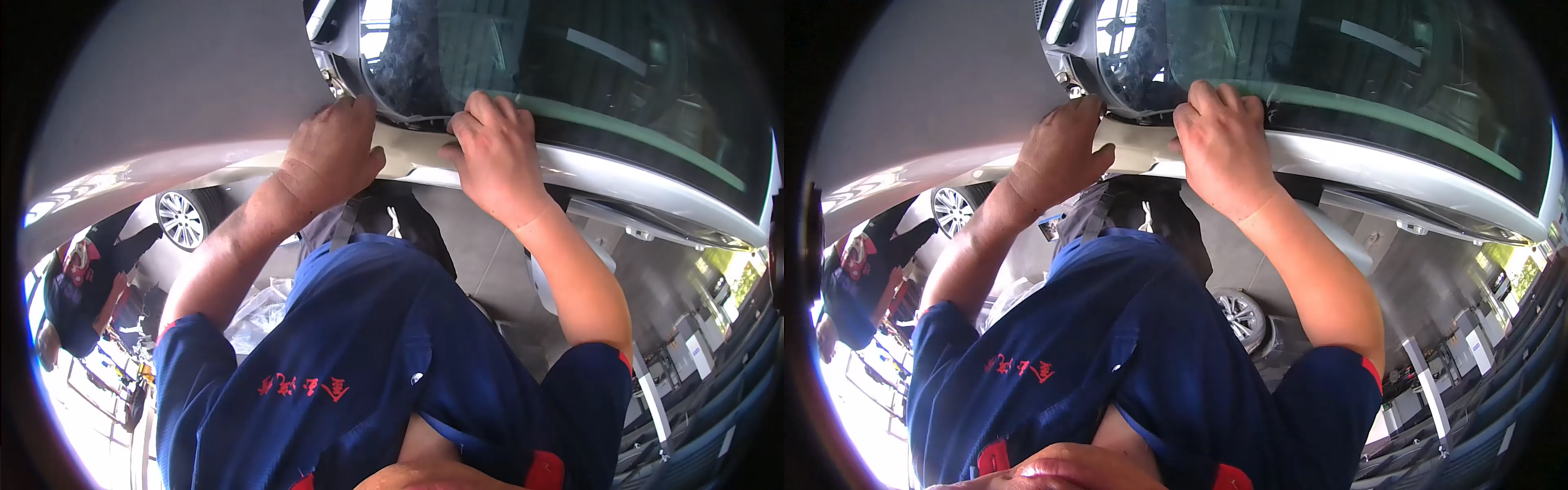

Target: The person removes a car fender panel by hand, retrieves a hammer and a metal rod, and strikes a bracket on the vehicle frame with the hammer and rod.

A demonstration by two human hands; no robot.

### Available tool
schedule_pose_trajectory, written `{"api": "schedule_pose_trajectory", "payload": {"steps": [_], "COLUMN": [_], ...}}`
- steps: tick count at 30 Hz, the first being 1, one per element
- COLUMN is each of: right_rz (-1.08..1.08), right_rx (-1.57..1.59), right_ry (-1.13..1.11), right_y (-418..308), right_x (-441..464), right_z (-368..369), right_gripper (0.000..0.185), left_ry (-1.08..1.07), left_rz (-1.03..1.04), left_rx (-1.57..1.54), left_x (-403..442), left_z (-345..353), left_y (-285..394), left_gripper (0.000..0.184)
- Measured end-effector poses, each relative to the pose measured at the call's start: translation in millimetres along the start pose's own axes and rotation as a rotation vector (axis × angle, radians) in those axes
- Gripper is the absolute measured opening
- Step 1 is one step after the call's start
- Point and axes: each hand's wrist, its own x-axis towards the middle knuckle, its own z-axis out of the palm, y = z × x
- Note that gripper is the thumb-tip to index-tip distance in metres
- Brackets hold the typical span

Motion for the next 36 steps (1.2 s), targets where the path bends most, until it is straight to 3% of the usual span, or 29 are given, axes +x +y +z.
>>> {"api": "schedule_pose_trajectory", "payload": {"steps": [6,18,36], "right_rz": [0.022,0.066,0.103], "right_rx": [0.038,0.072,0.085], "right_ry": [0.009,-0.004,-0.036], "right_y": [1.4,2.3,-0.3], "right_x": [1.7,6.6,12.7], "right_z": [0.9,-0.6,-4.6], "right_gripper": [0.016,0.014,0.013], "left_ry": [-0.046,-0.296,-0.240], "left_rz": [0.059,-0.040,0.019], "left_rx": [0.116,0.001,-0.014], "left_x": [8.4,29.7,29.3], "left_z": [3.2,-12.3,-8.1], "left_y": [0.4,-6.4,-21.9], "left_gripper": [0.039,0.040,0.043]}}
